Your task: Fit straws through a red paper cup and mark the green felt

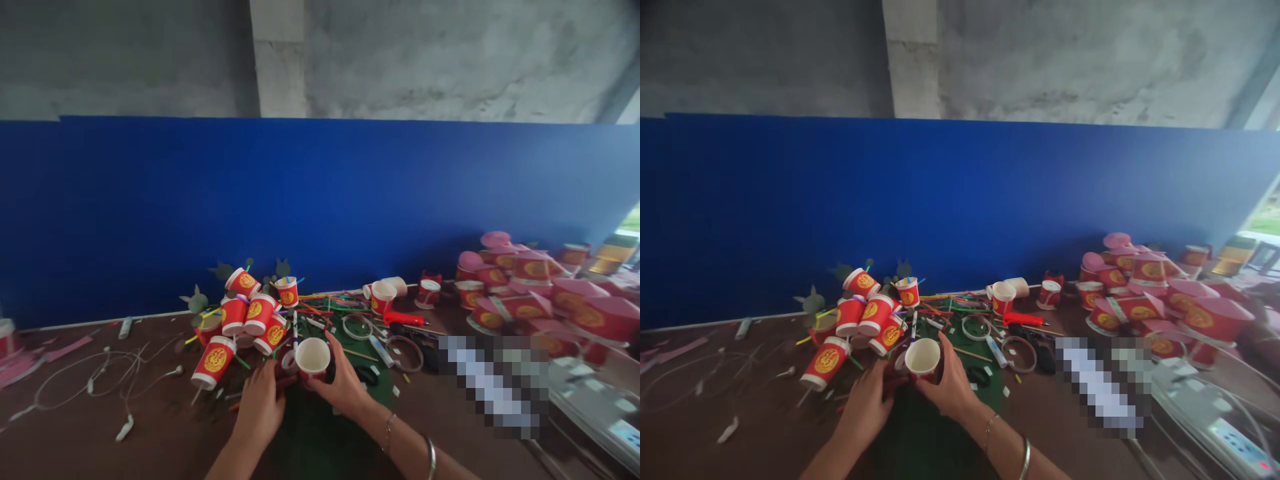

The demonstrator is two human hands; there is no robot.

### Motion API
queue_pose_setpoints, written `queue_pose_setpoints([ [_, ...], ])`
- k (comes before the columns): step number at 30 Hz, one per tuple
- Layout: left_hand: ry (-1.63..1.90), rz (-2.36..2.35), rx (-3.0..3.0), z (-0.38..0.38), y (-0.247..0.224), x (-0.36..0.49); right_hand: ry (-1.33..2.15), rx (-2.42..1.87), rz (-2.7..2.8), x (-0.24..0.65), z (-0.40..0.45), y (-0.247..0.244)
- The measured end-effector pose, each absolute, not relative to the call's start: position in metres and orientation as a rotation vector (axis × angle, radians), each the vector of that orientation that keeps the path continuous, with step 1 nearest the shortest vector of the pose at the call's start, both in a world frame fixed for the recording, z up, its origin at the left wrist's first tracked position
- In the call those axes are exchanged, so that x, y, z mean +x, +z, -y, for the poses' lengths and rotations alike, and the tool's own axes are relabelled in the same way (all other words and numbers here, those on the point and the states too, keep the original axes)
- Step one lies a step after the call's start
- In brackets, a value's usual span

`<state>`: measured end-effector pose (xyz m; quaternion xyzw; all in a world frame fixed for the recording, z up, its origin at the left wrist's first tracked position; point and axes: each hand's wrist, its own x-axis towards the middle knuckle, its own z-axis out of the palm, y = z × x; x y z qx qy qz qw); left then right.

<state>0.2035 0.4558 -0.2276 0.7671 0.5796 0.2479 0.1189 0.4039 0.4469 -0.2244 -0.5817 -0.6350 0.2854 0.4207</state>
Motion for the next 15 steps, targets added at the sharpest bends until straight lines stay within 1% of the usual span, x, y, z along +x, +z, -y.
queue_pose_setpoints([
  [2,0.595,-1.722,2.242,-0.456,-0.224,0.203,0.714,-1.441,1.579,0.403,-0.448,-0.226],
  [4,0.56,-1.691,2.238,-0.457,-0.221,0.202,0.728,-1.451,1.59,0.405,-0.447,-0.225],
  [7,0.63,-1.607,2.183,-0.459,-0.219,0.196,0.726,-1.458,1.655,0.41,-0.444,-0.222],
  [12,0.785,-1.459,2.042,-0.46,-0.22,0.182,0.704,-1.354,1.686,0.42,-0.442,-0.22],
  [15,0.812,-1.382,2.013,-0.461,-0.219,0.181,0.697,-1.383,1.722,0.42,-0.443,-0.22],
])
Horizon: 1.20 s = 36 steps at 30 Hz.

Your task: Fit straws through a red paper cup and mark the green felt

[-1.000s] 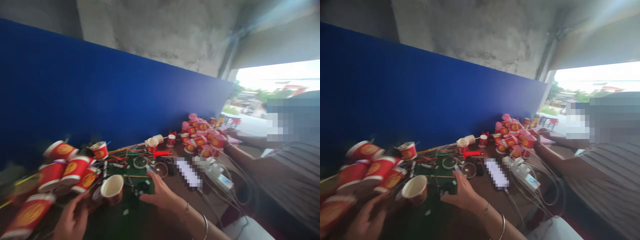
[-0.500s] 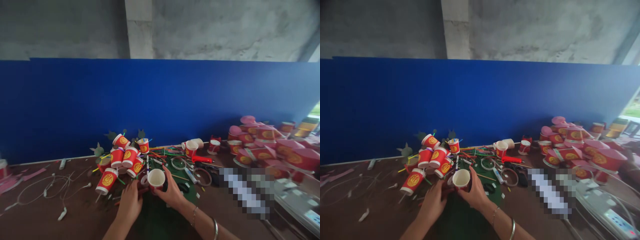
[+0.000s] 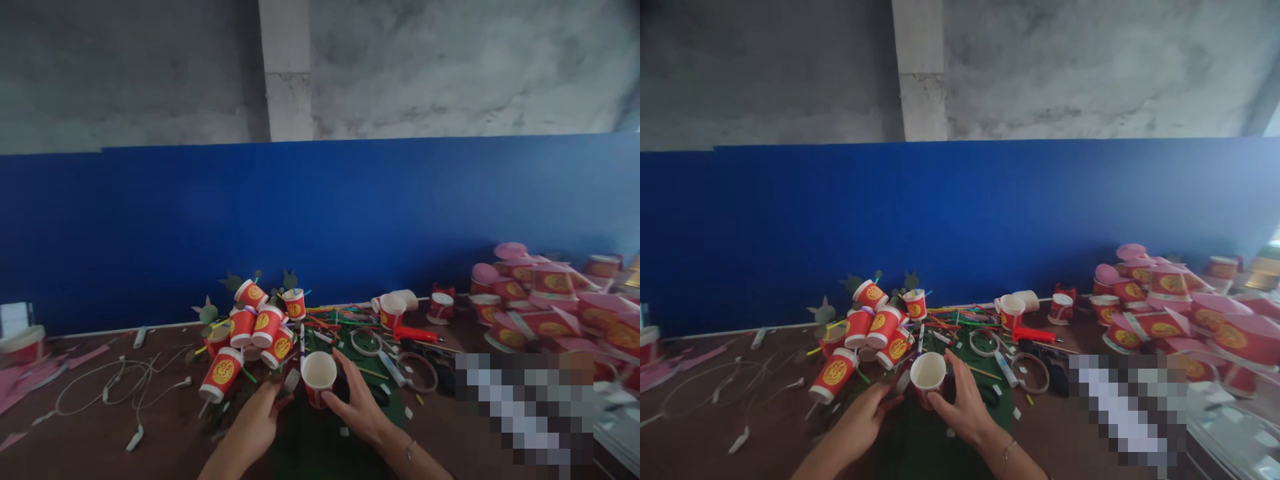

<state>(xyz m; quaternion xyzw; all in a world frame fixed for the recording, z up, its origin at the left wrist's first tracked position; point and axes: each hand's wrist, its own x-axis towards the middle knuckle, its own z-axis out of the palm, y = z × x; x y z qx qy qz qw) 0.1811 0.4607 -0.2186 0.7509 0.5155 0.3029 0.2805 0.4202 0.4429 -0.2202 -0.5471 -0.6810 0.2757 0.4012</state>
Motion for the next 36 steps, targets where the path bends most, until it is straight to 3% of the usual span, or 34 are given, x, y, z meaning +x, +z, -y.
queue_pose_setpoints([
  [7,0.743,-1.436,1.992,-0.463,-0.212,0.193,0.684,-1.426,1.772,0.419,-0.443,-0.222],
  [13,1.098,-1.252,1.606,-0.466,-0.215,0.195,0.664,-1.312,1.776,0.425,-0.441,-0.228],
  [18,1.219,-1.256,1.611,-0.469,-0.211,0.188,0.345,-1.342,1.681,0.435,-0.45,-0.224],
  [22,1.249,-1.183,1.615,-0.47,-0.21,0.184,0.075,-1.665,1.633,0.473,-0.466,-0.207],
  [31,1.271,-1.113,1.541,-0.469,-0.211,0.187,0.426,-1.802,1.97,0.484,-0.455,-0.193],
  [36,1.362,-1.163,1.491,-0.472,-0.212,0.188,0.393,-1.929,2.105,0.465,-0.439,-0.185],
])
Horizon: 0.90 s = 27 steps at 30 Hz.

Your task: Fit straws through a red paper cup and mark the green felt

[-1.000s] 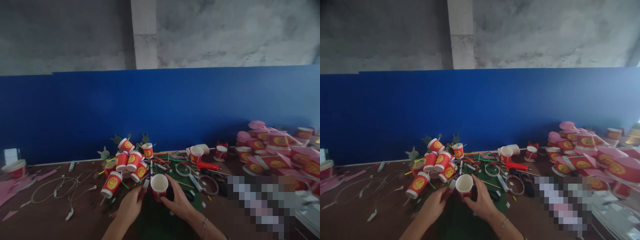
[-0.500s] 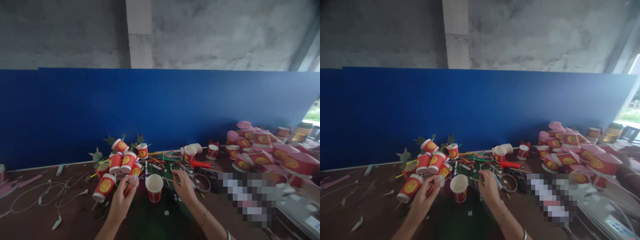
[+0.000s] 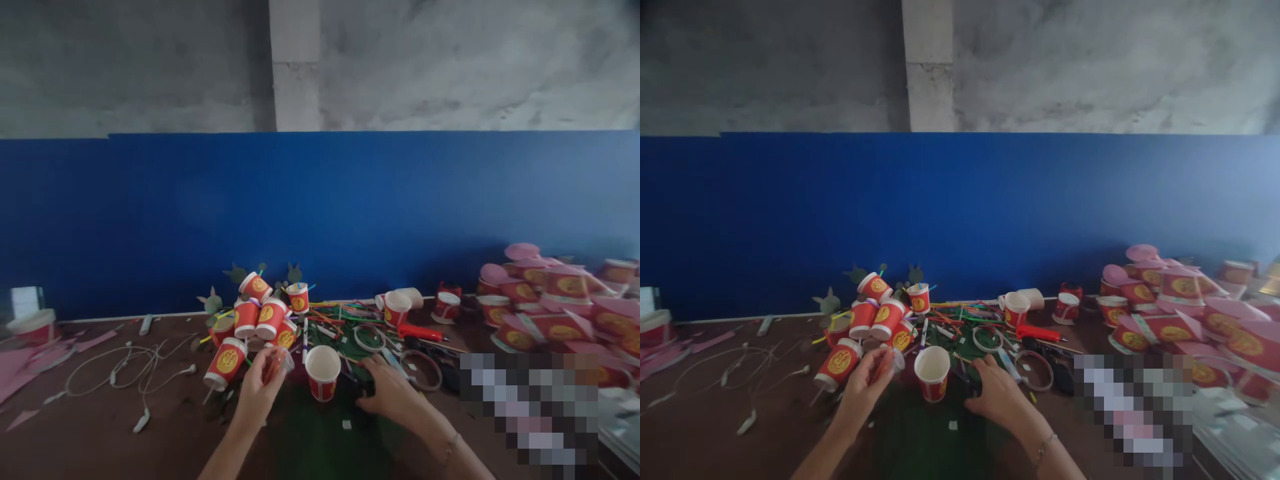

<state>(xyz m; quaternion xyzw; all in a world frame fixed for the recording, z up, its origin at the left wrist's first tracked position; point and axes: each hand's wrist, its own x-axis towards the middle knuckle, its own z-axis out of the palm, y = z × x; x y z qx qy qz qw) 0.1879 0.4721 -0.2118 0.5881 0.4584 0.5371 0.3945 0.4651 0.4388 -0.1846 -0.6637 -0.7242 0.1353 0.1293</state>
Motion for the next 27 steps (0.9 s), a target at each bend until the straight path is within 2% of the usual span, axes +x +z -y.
queue_pose_setpoints([
  [10,1.351,-1.23,1.643,-0.465,-0.194,0.19,0.279,-2.135,2.118,0.476,-0.443,-0.185],
  [16,1.184,-1.273,1.58,-0.463,-0.188,0.187,0.83,-1.957,1.814,0.499,-0.453,-0.187],
  [22,1.162,-1.216,1.535,-0.464,-0.185,0.184,1.032,-1.84,1.827,0.522,-0.455,-0.187],
  [27,1.157,-1.188,1.81,-0.466,-0.171,0.18,0.793,-1.762,1.886,0.512,-0.447,-0.151],
])
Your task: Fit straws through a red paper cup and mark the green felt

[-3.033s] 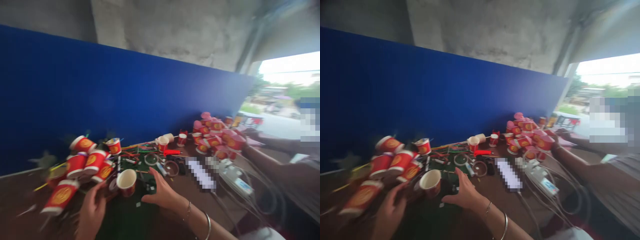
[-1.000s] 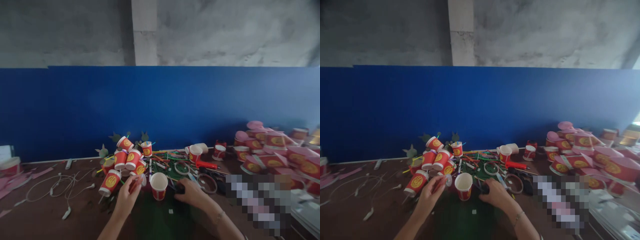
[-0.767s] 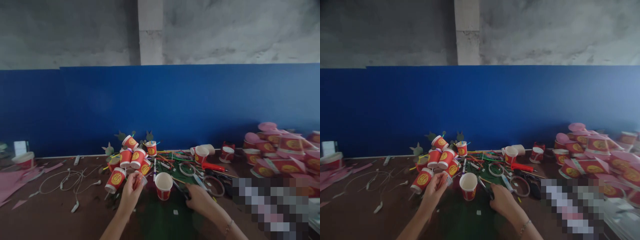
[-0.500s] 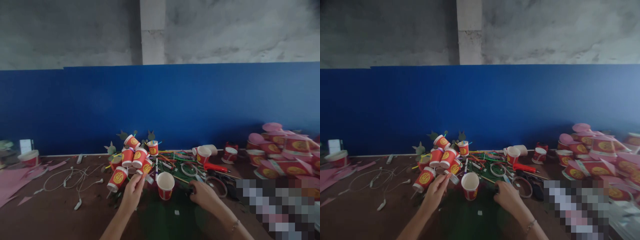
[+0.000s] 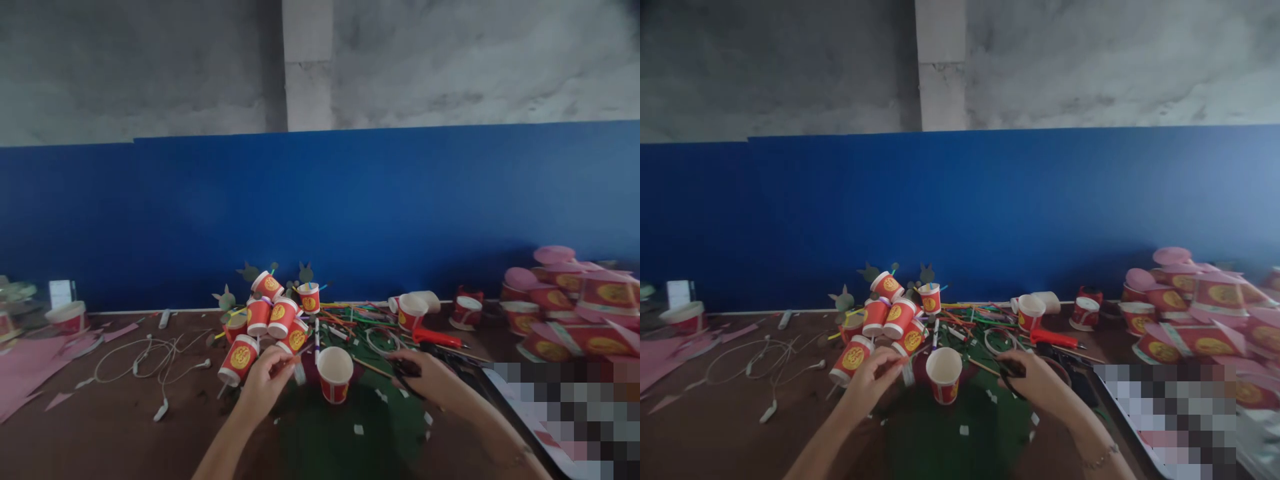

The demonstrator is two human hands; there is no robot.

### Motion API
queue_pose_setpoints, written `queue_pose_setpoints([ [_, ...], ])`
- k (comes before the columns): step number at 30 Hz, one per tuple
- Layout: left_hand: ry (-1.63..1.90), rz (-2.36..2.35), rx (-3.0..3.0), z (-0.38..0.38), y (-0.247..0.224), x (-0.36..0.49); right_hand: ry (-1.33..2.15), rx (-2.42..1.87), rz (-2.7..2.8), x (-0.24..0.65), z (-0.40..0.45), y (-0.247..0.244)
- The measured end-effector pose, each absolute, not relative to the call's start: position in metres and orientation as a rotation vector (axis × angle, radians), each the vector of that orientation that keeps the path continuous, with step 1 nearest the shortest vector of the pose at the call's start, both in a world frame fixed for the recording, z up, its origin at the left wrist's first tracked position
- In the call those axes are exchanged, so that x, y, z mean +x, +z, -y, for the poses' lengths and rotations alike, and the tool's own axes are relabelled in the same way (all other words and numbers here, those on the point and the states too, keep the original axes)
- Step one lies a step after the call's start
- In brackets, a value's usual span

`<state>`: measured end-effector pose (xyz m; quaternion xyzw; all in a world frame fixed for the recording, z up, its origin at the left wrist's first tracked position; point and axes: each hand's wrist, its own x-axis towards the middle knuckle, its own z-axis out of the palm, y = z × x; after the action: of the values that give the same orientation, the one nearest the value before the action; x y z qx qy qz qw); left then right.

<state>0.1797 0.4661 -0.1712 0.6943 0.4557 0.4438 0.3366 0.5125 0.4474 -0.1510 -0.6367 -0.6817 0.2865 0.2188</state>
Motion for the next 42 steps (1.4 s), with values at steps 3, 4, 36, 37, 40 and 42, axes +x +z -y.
queue_pose_setpoints([
  [3,1.047,-1.214,1.927,-0.468,-0.155,0.178,0.674,-1.606,2.007,0.488,-0.444,-0.125],
  [4,1.0,-1.234,1.946,-0.469,-0.149,0.177,0.639,-1.54,2.085,0.479,-0.444,-0.119],
  [36,0.676,-1.213,2.125,-0.491,-0.109,0.171,0.57,-1.258,2.502,0.415,-0.458,-0.107],
  [37,0.711,-1.225,2.108,-0.491,-0.108,0.171,0.56,-1.261,2.492,0.414,-0.457,-0.108],
  [40,0.841,-1.256,2.02,-0.493,-0.108,0.17,0.483,-1.305,2.474,0.411,-0.453,-0.108],
  [42,0.923,-1.261,1.9,-0.493,-0.107,0.17,0.439,-1.334,2.486,0.411,-0.451,-0.107],
])
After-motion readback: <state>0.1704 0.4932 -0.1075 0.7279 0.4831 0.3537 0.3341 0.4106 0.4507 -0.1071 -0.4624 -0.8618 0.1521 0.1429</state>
